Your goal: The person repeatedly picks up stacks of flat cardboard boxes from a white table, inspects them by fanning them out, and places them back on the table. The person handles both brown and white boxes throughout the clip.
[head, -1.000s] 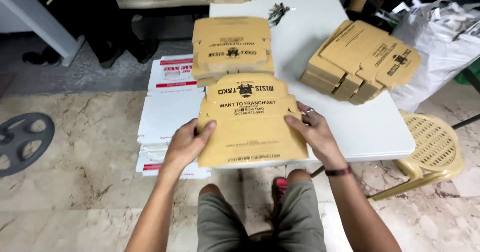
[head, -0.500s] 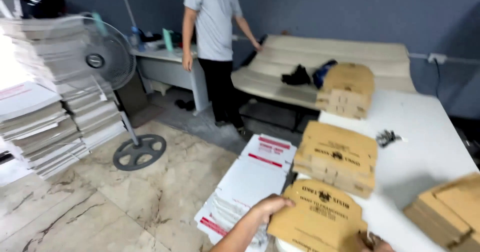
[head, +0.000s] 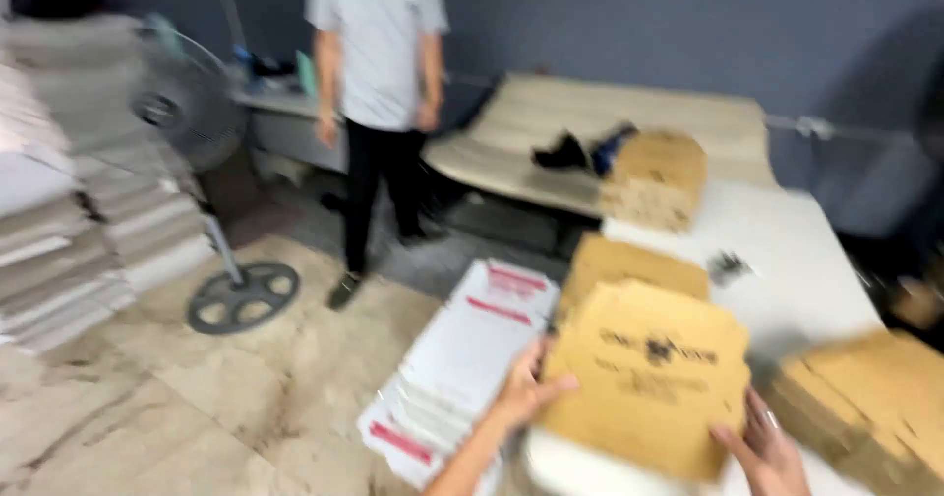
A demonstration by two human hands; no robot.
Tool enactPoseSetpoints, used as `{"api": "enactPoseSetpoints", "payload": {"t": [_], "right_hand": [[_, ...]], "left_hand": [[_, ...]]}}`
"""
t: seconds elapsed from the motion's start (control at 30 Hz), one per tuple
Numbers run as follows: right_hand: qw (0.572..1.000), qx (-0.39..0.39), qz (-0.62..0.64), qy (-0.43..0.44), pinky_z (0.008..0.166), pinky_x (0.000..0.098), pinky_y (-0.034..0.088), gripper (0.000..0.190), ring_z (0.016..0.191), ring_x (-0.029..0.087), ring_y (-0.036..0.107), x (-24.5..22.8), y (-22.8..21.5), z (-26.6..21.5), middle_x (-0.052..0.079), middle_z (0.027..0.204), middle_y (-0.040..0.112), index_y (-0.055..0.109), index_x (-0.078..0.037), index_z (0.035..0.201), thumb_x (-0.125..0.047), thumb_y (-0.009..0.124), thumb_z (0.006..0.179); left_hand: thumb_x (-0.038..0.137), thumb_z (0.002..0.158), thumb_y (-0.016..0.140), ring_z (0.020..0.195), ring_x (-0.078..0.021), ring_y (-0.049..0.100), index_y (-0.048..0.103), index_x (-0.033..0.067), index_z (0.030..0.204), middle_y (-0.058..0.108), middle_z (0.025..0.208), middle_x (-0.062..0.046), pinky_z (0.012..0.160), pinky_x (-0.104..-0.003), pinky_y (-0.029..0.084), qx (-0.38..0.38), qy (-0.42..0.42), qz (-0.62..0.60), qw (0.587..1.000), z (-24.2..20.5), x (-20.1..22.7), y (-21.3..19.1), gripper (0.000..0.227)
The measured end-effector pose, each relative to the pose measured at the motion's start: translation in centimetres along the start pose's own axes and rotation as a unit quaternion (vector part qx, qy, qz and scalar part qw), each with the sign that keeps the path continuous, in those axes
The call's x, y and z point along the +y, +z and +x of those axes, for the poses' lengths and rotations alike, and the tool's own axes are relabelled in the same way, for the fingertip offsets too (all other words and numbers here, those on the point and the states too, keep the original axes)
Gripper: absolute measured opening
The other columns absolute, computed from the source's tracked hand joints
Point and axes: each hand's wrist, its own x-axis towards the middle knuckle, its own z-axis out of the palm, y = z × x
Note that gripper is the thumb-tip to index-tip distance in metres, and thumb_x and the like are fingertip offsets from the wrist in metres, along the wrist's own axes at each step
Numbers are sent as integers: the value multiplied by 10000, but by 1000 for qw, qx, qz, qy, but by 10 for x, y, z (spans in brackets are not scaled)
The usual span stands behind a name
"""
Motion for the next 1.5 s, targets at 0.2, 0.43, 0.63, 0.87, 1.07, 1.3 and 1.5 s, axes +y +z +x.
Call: {"api": "enactPoseSetpoints", "payload": {"t": [0.2,0.43,0.63,0.87,1.07,1.3,1.5], "right_hand": [[979,-50,-118,-157,1122,620,376,668,1431,358,442,65,-26,-24,193,1489,537,420,-38,1551,34,645,927],[987,-25,-100,-126,1153,578,362,707,1477,347,379,-14,31,-71,206,1566,450,260,-27,1622,-7,570,987],[995,53,-54,-59,1225,586,270,691,1486,452,337,-32,50,-87,303,1587,381,256,19,1607,-111,505,975],[974,-26,-178,-139,1158,610,367,576,1409,430,436,-2,14,-73,261,1483,499,340,24,1577,-98,503,1038],[955,21,-213,-205,1028,614,507,463,1236,447,589,-12,16,-54,284,1242,610,510,86,1432,-98,580,1013],[959,40,-215,-181,729,344,474,297,732,176,503,-141,45,53,29,709,503,652,-89,884,-313,722,1064],[969,66,-228,-73,836,400,551,309,898,283,735,-85,23,177,79,894,703,757,-163,1203,-421,696,1045]], "left_hand": [[157,876,846,1260,-255,556,498,57,1423,621,1334,-145,1099,-459,474,-46,3,73,996,-40,7,-1,656],[13,918,699,1498,-463,286,188,70,1637,308,1634,-281,1221,-575,284,-41,-1,191,981,-55,72,38,883],[23,942,660,1552,-405,177,142,52,1637,226,1678,-239,1259,-577,210,34,-115,227,966,-64,66,47,867],[24,857,766,1419,-390,404,248,7,1597,441,1498,-237,1199,-502,342,32,44,254,966,-56,11,17,904],[104,801,860,1118,-292,669,529,18,1473,676,1159,-140,979,-422,564,71,147,286,944,-36,31,17,754],[278,680,966,946,-291,701,747,86,1162,618,998,-126,789,-435,635,43,61,270,960,136,126,14,563],[186,679,952,955,-400,763,687,-25,1220,750,1050,-257,736,-496,645,69,-100,162,979,208,119,15,638]]}}
